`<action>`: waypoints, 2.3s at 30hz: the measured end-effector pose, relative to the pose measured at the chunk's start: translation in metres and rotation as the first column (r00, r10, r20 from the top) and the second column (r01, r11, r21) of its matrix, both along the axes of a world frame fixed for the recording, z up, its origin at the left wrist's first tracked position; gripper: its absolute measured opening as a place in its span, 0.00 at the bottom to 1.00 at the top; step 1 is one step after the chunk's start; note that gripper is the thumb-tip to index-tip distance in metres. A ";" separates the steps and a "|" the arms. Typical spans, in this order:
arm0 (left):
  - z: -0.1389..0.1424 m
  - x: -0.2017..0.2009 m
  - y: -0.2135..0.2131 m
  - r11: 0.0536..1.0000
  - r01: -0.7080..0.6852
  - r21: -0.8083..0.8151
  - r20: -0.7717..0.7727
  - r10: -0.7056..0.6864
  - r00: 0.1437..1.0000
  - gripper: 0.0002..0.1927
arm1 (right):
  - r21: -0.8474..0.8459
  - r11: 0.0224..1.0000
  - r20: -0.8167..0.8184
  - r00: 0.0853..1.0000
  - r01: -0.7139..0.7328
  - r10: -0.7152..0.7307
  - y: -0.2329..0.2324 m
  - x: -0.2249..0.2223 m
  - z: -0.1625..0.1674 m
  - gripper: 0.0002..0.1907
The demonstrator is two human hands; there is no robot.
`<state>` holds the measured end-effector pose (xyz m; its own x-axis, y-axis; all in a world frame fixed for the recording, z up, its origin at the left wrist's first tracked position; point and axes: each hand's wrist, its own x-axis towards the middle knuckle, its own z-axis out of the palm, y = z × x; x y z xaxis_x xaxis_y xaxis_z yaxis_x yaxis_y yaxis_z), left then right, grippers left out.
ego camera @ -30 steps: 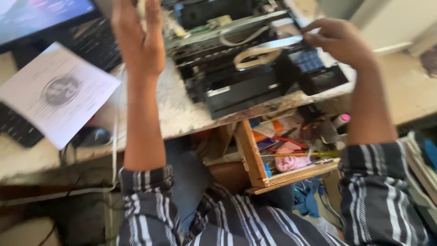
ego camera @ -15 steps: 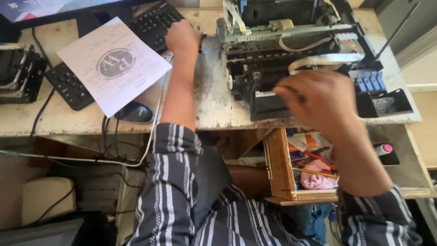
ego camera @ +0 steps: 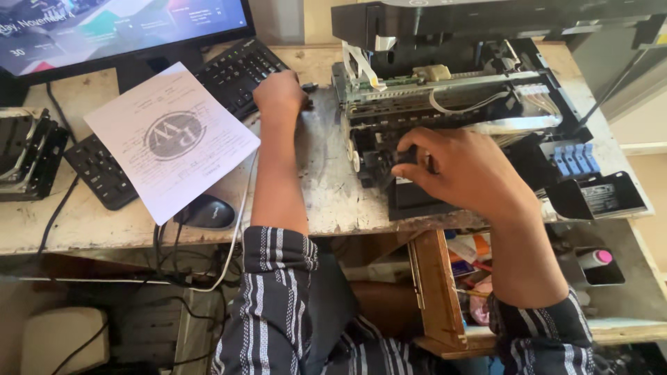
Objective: The person wipes the scanner glass and lid of a printer with a pink cloth, then opens the printer body and works inside the mechanism, pulling out a jammed sheet of paper and wiping the interior rollers and surfaces. They use a small tool to reach inside and continue cleaning the internal parts.
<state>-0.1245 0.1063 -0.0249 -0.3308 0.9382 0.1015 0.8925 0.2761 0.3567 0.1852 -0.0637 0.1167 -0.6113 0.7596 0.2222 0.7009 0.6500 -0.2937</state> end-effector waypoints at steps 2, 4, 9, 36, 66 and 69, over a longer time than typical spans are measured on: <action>0.009 0.000 -0.011 0.994 0.035 -0.101 0.012 -0.034 0.999 0.17 | 0.013 0.997 -0.046 0.996 -0.072 0.072 0.003 0.002 -0.005 0.18; 0.017 0.004 -0.021 0.993 -0.009 -0.121 0.042 0.015 0.999 0.18 | -0.005 0.996 -0.056 0.994 -0.089 0.089 0.003 0.004 -0.008 0.19; 0.031 0.030 -0.028 0.994 -0.065 -0.083 0.084 0.072 0.994 0.20 | 0.004 0.999 -0.072 0.996 -0.043 0.043 -0.002 0.006 -0.012 0.19; -0.035 0.053 0.080 0.883 -0.071 0.464 0.871 -0.440 0.218 0.08 | -0.045 0.996 -0.136 0.988 -0.077 0.071 0.010 0.007 -0.024 0.16; -0.024 0.063 0.081 0.866 0.008 0.499 0.820 -0.475 0.320 0.17 | -0.030 0.997 -0.122 0.990 -0.068 0.064 0.004 0.003 -0.019 0.17; -0.023 0.065 0.081 0.913 -0.075 0.400 0.846 -0.337 0.414 0.16 | -0.020 0.997 -0.131 0.989 -0.079 0.075 0.006 0.004 -0.020 0.17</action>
